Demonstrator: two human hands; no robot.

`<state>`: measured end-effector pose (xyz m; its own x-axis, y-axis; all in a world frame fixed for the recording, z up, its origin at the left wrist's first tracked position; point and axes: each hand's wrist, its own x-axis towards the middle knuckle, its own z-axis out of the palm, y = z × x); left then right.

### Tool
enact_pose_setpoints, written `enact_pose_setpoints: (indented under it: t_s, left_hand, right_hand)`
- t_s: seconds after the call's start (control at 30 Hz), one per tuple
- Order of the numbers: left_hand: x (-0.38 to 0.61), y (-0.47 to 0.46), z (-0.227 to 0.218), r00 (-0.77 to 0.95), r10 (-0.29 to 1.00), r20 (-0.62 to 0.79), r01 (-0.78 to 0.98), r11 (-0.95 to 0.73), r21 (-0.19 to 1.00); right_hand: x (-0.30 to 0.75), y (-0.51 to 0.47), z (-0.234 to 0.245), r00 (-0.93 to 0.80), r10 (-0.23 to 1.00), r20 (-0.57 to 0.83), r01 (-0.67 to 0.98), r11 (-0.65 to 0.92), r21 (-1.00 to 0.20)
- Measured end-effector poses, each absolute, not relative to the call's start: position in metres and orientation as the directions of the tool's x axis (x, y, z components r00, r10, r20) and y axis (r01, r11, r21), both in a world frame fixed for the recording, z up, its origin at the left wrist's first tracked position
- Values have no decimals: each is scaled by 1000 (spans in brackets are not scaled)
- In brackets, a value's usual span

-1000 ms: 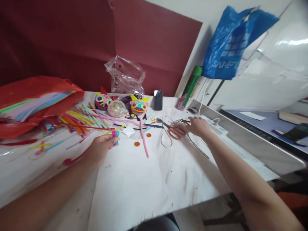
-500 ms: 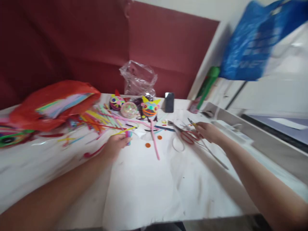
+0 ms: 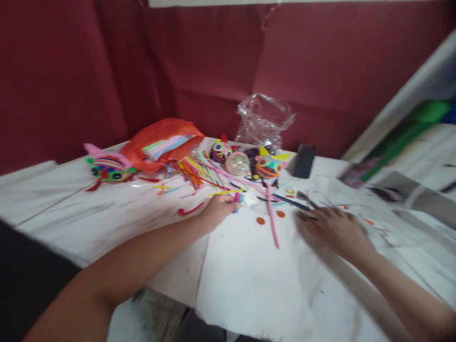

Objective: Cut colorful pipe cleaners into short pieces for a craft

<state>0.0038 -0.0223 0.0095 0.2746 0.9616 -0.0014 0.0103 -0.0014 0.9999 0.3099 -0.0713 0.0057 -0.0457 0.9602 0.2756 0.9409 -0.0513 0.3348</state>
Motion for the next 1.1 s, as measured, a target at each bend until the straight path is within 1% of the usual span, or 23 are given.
enact_pose_setpoints:
  t_s: [0.03, 0.1, 0.13, 0.17, 0.2, 0.23, 0.27, 0.33, 0.4, 0.47, 0.53, 0.6, 0.7, 0.9, 1.1]
  left_hand:
    - [4, -19, 6, 292, 957, 7, 10, -10, 1000]
    - [4, -11, -1, 297, 954, 30, 42, -45, 998]
    - [5, -8, -4, 298, 954, 43, 41, -57, 998]
    - [5, -7, -6, 300, 953, 49, 42, -64, 997]
    - [6, -6, -7, 301, 952, 53, 38, -68, 997]
    - [6, -6, -8, 302, 952, 53, 34, -66, 997]
    - [6, -7, -8, 304, 952, 50, 29, -61, 998]
    - [7, -10, -6, 310, 950, 45, 13, -51, 999]
    - [8, -12, -3, 315, 948, 40, 7, -45, 999]
    - [8, -14, -1, 319, 947, 42, 14, -49, 999]
    - [8, -16, 0, 327, 944, 48, 42, -65, 997]
    - [7, -16, 1, 343, 937, 61, 85, -96, 992]
    - [6, -17, 0, 357, 931, 70, 151, -131, 980]
    - [4, -14, 0, 436, 898, 63, 203, -167, 965]
    - [2, -16, 0, 492, 871, -9, 217, -113, 970]
  right_hand:
    - [303, -71, 11, -53, 960, 275, 937, -47, 346]
    - [292, -66, 17, -116, 963, 241, 934, 23, 357]
    - [288, -63, 19, -132, 964, 232, 941, 48, 335]
    - [283, -60, 21, -150, 958, 245, 956, 77, 285]
    - [278, -58, 22, -168, 950, 264, 973, 116, 202]
    - [272, -56, 23, -185, 939, 289, 982, 168, 81]
    - [264, -55, 24, -193, 928, 319, 972, 226, -69]
    - [245, -52, 25, -180, 917, 355, 863, 320, -390]
    - [223, -48, 23, -146, 937, 318, 690, 327, -646]
    - [201, -44, 20, -126, 968, 217, 530, 251, -810]
    - [183, -39, 17, -136, 983, 125, 392, 169, -904]
    - [171, -36, 14, -144, 984, 105, 285, 142, -948]
    - [162, -34, 11, -130, 983, 129, 205, 154, -967]
    - [163, -38, 9, -116, 985, 127, 162, 145, -976]
    - [162, -44, 13, -146, 980, 134, 150, 156, -976]
